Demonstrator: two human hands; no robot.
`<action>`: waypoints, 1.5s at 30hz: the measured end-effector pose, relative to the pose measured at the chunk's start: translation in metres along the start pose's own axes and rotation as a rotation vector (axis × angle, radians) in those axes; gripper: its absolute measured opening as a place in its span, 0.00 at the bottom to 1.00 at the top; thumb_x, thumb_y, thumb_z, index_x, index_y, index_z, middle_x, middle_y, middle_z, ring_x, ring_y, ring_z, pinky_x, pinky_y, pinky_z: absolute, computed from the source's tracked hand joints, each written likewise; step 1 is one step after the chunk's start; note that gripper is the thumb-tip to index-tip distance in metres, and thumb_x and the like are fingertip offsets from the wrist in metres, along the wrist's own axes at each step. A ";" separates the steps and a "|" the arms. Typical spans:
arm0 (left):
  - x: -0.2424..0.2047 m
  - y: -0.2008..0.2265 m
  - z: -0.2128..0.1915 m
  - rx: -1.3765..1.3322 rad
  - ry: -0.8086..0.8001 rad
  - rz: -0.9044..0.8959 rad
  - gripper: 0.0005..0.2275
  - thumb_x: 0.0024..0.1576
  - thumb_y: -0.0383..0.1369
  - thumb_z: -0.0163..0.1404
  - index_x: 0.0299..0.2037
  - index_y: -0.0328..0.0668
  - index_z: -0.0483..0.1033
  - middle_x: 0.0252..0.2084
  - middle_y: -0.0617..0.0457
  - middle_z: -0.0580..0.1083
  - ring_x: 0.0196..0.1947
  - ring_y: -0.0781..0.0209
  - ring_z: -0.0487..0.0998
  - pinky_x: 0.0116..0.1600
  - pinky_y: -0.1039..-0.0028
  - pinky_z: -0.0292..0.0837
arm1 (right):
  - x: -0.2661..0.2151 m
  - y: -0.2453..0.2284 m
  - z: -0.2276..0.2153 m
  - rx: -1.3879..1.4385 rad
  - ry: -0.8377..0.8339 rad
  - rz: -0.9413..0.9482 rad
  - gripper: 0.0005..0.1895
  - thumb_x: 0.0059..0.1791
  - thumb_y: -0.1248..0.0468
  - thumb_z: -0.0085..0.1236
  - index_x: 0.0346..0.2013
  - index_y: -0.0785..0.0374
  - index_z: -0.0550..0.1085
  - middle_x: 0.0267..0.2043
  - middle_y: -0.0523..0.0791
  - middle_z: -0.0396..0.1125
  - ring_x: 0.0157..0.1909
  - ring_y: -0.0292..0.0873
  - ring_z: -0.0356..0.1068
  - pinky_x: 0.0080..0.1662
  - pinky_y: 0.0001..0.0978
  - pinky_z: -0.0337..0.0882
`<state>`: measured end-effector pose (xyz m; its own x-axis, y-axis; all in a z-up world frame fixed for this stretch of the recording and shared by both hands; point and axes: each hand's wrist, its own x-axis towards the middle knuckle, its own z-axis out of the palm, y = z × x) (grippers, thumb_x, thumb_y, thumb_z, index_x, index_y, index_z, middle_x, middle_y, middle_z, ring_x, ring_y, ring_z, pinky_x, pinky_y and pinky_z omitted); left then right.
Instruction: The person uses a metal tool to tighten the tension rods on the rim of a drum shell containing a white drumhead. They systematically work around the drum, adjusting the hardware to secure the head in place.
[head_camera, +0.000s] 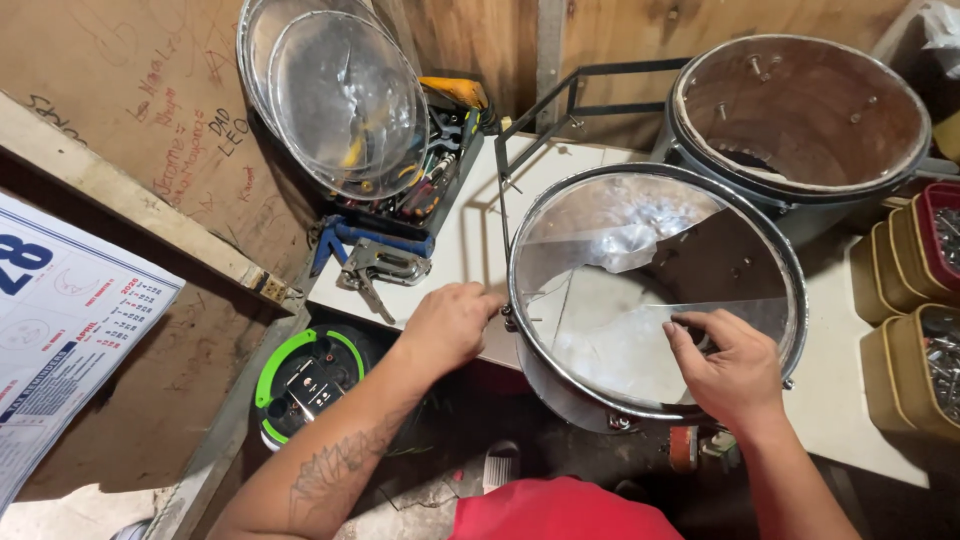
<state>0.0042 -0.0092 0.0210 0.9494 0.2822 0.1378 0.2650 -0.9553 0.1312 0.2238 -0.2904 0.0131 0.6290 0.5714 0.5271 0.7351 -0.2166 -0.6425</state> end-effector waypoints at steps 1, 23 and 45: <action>-0.004 0.000 0.012 0.002 0.000 -0.001 0.04 0.51 0.32 0.46 0.30 0.55 0.74 0.27 0.56 0.70 0.29 0.49 0.79 0.36 0.60 0.76 | 0.000 0.000 0.000 0.002 0.000 0.000 0.04 0.47 0.62 0.67 0.37 0.55 0.83 0.26 0.46 0.71 0.31 0.50 0.73 0.35 0.38 0.71; 0.004 0.071 -0.005 -0.438 0.012 0.154 0.11 0.51 0.30 0.61 0.42 0.39 0.81 0.37 0.45 0.80 0.41 0.46 0.81 0.53 0.59 0.76 | 0.001 0.000 0.001 -0.055 -0.042 0.048 0.05 0.48 0.59 0.66 0.36 0.54 0.82 0.29 0.40 0.73 0.29 0.42 0.71 0.35 0.32 0.69; 0.092 -0.049 0.071 -0.025 0.374 -0.311 0.09 0.46 0.37 0.45 0.27 0.46 0.78 0.23 0.45 0.72 0.29 0.40 0.81 0.34 0.53 0.77 | 0.000 0.002 0.009 -0.107 0.020 -0.116 0.06 0.44 0.59 0.68 0.34 0.50 0.82 0.23 0.42 0.68 0.30 0.47 0.74 0.32 0.38 0.73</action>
<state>0.0905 0.0573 -0.0420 0.6989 0.5706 0.4312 0.5180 -0.8196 0.2448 0.2228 -0.2840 0.0067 0.5423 0.5821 0.6059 0.8253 -0.2338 -0.5141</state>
